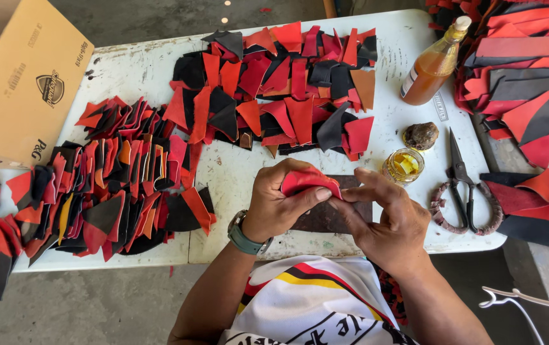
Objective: The person sits at an outdoor table covered with piles of red and black foam pieces. They pick up individual pieces, spread glue on them from a small jar using a finger, press matching pieces together, and place the glued pairs onto a growing stack on the table.
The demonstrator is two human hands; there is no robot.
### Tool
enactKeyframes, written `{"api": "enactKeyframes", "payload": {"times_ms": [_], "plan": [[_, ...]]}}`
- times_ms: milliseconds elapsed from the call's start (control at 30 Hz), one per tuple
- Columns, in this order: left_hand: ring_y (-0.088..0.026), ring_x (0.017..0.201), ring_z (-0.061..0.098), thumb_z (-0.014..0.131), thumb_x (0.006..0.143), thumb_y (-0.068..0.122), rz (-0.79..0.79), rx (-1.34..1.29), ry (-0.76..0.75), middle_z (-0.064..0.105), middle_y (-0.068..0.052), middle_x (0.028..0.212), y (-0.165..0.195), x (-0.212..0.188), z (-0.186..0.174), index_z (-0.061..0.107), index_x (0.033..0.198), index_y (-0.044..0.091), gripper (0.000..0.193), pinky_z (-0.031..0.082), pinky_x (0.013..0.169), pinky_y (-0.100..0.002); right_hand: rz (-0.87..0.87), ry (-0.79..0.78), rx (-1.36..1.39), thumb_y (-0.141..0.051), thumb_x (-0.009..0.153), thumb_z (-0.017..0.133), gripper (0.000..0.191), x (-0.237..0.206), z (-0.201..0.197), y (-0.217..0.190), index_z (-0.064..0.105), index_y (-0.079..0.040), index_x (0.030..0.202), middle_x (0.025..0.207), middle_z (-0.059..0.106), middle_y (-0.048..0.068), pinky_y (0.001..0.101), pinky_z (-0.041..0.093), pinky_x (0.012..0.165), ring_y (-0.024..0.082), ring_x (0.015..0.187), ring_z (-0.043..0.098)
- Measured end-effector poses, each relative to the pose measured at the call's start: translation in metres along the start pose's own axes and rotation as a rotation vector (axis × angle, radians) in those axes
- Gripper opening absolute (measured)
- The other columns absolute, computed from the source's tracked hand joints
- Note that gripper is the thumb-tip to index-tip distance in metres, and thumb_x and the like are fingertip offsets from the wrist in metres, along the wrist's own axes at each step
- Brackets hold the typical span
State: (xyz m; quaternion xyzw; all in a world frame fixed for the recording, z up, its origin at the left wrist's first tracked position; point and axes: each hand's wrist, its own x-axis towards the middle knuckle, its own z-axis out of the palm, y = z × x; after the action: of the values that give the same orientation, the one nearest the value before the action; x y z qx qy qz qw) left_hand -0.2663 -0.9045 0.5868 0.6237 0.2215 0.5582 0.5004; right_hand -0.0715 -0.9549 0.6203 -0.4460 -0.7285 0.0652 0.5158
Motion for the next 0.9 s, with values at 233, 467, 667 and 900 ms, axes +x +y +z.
{"api": "enactKeyframes", "payload": {"times_ms": [233, 467, 667, 900], "plan": [[-0.015, 0.099, 0.074, 0.08, 0.094, 0.002, -0.029, -0.271, -0.047, 0.072, -0.005, 0.099, -0.005, -0.001, -0.003, 0.063, 0.105, 0.004, 0.021, 0.061, 0.088, -0.03, -0.142, -0.163, 0.028, -0.02, 0.072, 0.092, 0.053, 0.019, -0.022, -0.013, 0.07, -0.01, 0.118, 0.113, 0.064, 0.014, 0.036, 0.055, 0.09, 0.026, 0.106, 0.066], [-0.015, 0.091, 0.072, 0.081, 0.091, 0.0, -0.077, -0.339, -0.033, 0.074, -0.01, 0.098, -0.005, 0.005, -0.002, 0.064, 0.104, 0.002, 0.021, 0.059, 0.08, -0.029, -0.213, -0.204, -0.095, -0.03, 0.067, 0.092, 0.05, 0.026, -0.047, -0.002, 0.076, -0.016, 0.112, 0.123, 0.059, 0.012, 0.0437, 0.05, 0.1, 0.03, 0.118, 0.058], [-0.017, 0.093, 0.073, 0.082, 0.092, 0.001, -0.035, -0.318, -0.033, 0.073, -0.01, 0.098, -0.007, -0.006, -0.012, 0.061, 0.103, 0.003, 0.024, 0.061, 0.084, -0.031, 0.062, -0.37, -0.666, -0.032, 0.064, 0.092, 0.056, 0.037, -0.096, 0.049, 0.079, -0.015, 0.115, 0.133, 0.06, 0.011, 0.0489, 0.042, 0.103, 0.036, 0.126, 0.051], [-0.018, 0.092, 0.074, 0.083, 0.09, 0.005, -0.098, -0.281, -0.071, 0.073, -0.009, 0.097, -0.029, -0.027, -0.035, 0.062, 0.103, 0.004, 0.025, 0.061, 0.078, -0.031, 0.198, -0.713, -0.791, -0.046, 0.06, 0.09, 0.056, 0.035, -0.039, 0.097, 0.08, -0.016, 0.106, 0.137, 0.055, 0.007, 0.0471, 0.032, 0.107, 0.031, 0.133, 0.042]]}}
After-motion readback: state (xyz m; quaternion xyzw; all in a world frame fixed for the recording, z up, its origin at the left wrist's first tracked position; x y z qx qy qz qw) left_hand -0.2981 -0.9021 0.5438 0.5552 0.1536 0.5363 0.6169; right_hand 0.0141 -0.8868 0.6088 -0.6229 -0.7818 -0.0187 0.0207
